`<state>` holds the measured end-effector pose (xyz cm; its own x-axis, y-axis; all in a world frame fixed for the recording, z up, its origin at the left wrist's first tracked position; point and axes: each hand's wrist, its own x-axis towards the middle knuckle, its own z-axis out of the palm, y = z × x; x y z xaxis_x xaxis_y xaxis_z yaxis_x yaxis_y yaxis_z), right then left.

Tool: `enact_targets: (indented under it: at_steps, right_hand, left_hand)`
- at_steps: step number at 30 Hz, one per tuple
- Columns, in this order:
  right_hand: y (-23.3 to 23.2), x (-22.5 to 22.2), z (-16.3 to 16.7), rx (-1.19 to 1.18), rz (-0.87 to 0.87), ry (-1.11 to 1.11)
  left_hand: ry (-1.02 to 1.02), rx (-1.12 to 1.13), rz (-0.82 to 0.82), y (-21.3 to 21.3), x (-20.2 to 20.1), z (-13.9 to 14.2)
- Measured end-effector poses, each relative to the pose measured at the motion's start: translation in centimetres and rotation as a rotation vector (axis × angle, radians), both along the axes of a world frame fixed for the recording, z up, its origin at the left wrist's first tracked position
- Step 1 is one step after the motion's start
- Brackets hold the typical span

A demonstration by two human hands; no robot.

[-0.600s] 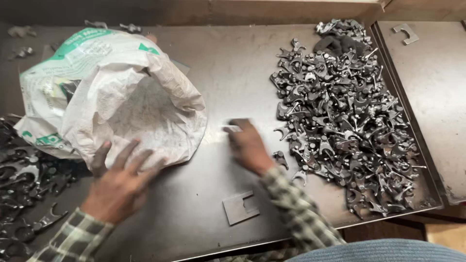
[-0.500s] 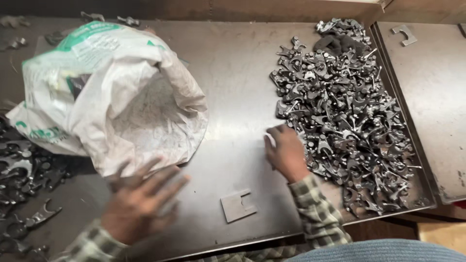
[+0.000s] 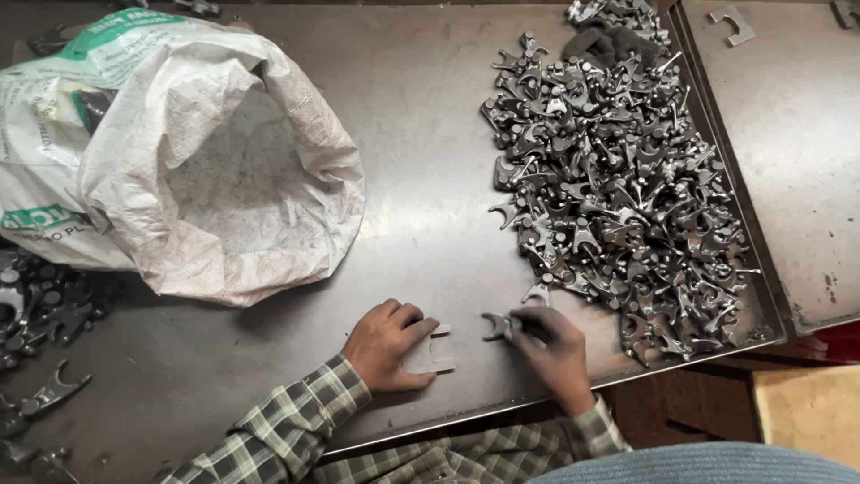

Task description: The person repeatedly picks small metal parts from a pile on a metal table, places each part into a U-shaped metal jig, and then removes it to place it into a white sack. The process is repeated continuously throughout the clip.

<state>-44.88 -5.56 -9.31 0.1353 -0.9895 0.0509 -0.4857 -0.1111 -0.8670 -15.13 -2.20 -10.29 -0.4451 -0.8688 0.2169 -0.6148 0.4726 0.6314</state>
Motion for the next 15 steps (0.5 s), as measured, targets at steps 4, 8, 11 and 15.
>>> enact_targets:
  at_steps: [4, 8, 11, 15]
  right_hand:
    - [2.2, -0.5, 0.2, -0.209, 0.038, 0.323]
    - [2.4, 0.6, 0.5, -0.205, 0.087, 0.291]
    - [2.6, 1.8, 0.6, -0.231, 0.144, 0.314]
    - [2.8, 3.2, 0.7, -0.257, 0.185, 0.302]
  left_hand:
    - [0.069, 0.033, -0.021, -0.2, 0.6, -0.3]
    - [0.074, 0.053, -0.002, -0.2, 0.5, -0.3]
    - [0.079, 0.085, 0.011, -0.1, 0.6, -0.4]
    - [0.070, 0.084, 0.014, -0.1, 0.7, -0.9]
